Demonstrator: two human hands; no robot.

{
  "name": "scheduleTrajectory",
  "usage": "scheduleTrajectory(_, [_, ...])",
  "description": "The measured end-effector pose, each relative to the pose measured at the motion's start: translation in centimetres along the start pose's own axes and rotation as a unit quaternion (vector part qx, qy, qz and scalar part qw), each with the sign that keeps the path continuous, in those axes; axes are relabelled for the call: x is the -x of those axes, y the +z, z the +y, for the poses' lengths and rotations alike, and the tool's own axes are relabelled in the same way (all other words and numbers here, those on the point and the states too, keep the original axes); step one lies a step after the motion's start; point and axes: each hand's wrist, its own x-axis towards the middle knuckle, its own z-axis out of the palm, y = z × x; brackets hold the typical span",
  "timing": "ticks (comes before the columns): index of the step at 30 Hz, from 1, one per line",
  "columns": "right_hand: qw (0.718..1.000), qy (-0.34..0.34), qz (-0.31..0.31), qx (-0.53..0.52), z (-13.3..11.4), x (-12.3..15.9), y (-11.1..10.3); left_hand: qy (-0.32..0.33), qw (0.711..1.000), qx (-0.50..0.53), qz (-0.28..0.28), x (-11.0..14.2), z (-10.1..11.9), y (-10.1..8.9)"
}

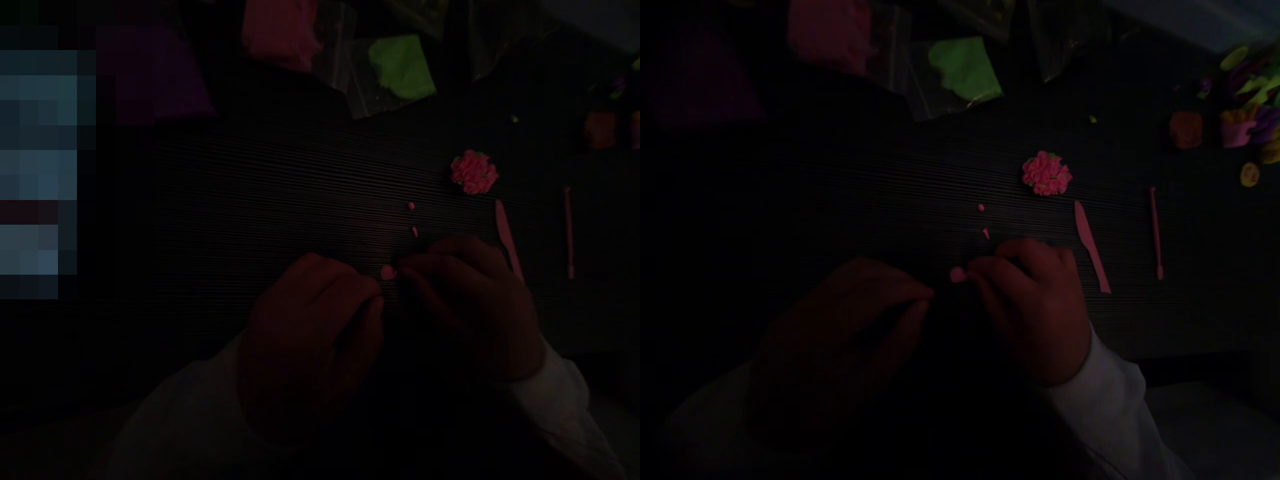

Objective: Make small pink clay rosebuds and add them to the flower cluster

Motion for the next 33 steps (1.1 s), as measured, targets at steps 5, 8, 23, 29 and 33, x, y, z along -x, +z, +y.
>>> scheduleTrajectory(5, [1.000,-0.002,0.009,0.006,0.0,0.0,0.2,0.052,0.997,-0.057,-0.016,0.0,-0.4,0.5])
scheduleTrajectory(8, [1.000,-0.005,0.010,0.005,-0.1,-0.1,0.2,0.083,0.993,-0.088,-0.013,0.1,-0.6,0.8])
scheduleTrajectory(23, [0.999,0.015,0.027,-0.007,-0.4,-0.2,0.6,0.094,0.988,-0.121,-0.013,0.1,-0.6,1.1])
scheduleTrajectory(29, [0.993,0.052,0.041,-0.093,-0.1,0.6,0.0,0.107,0.986,-0.130,-0.018,0.0,-0.6,1.0])
scheduleTrajectory(33, [0.995,0.006,0.039,-0.096,0.4,1.5,0.0,0.092,0.985,-0.145,-0.013,0.1,-0.5,1.2])
